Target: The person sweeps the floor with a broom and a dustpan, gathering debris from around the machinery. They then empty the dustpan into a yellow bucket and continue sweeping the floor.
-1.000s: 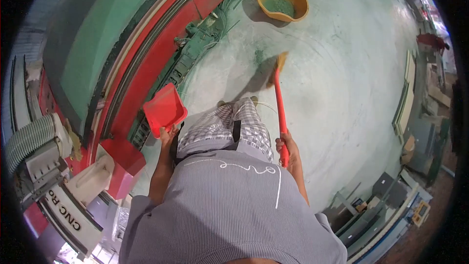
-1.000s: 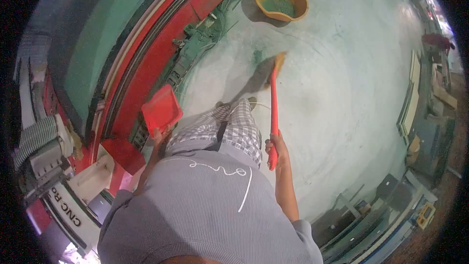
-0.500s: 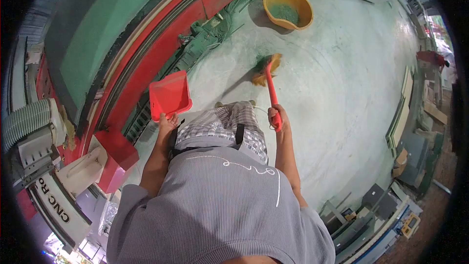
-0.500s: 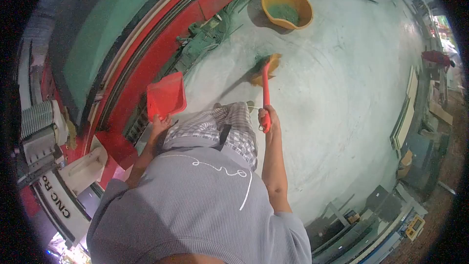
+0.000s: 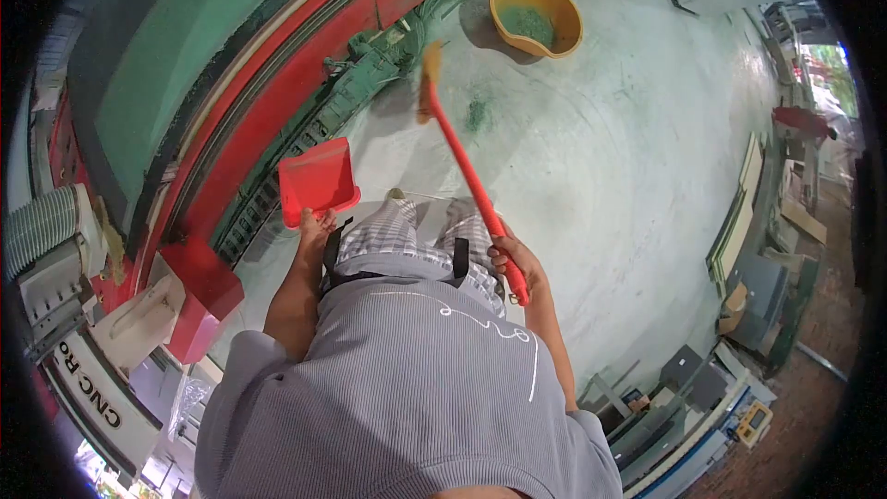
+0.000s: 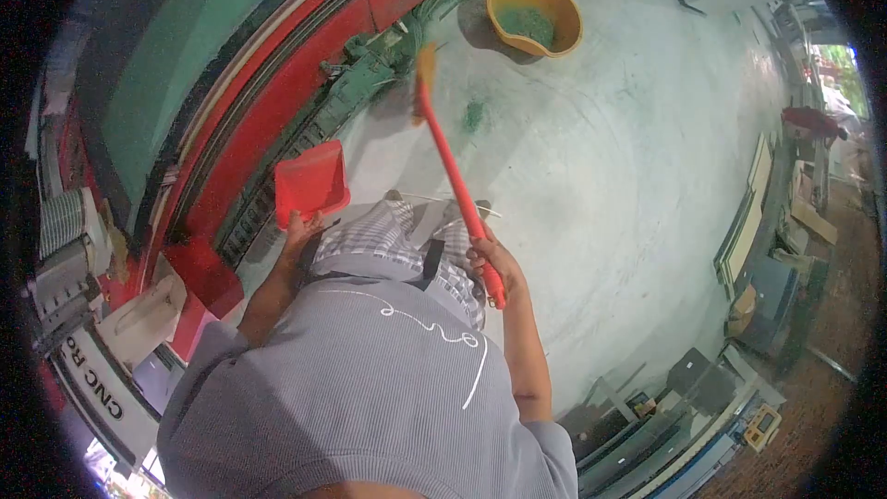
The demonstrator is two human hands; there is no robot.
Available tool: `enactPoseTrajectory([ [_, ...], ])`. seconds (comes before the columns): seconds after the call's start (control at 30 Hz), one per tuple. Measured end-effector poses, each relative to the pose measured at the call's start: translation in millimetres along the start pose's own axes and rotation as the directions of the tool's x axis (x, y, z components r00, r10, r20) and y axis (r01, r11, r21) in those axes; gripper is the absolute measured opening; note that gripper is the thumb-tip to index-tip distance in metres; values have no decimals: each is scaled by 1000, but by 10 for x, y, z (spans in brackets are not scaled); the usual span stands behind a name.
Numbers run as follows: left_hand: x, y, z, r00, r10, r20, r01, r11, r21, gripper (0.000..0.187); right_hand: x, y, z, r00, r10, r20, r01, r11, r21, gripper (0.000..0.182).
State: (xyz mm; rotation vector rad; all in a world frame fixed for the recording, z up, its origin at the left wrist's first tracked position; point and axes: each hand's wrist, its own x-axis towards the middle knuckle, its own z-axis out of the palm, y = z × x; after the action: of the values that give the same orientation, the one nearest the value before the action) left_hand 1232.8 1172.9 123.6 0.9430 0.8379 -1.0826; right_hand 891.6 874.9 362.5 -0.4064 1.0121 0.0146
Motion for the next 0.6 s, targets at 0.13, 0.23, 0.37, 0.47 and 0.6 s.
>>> enactPoseTrajectory([
  [0.13,-123,-38,242,996,-1,-89,-13,988,-155,47,405,53,-71,988,77,136,-77,997,-7,47],
  [0.23,-30,-100,285,977,62,-202,-82,993,-90,43,646,10,-310,989,90,120,-68,982,-179,40],
  [0.37,-166,-317,500,972,127,-198,-157,977,-144,40,793,-192,-981,977,149,152,-145,989,-35,39],
  [0.47,-272,-533,638,952,198,-233,-226,969,-101,43,619,-412,-1318,988,134,74,-128,989,-74,37],
  [0.6,-476,-714,892,972,98,-216,-145,966,-215,47,501,-596,-1568,993,100,58,-95,992,-77,37],
])
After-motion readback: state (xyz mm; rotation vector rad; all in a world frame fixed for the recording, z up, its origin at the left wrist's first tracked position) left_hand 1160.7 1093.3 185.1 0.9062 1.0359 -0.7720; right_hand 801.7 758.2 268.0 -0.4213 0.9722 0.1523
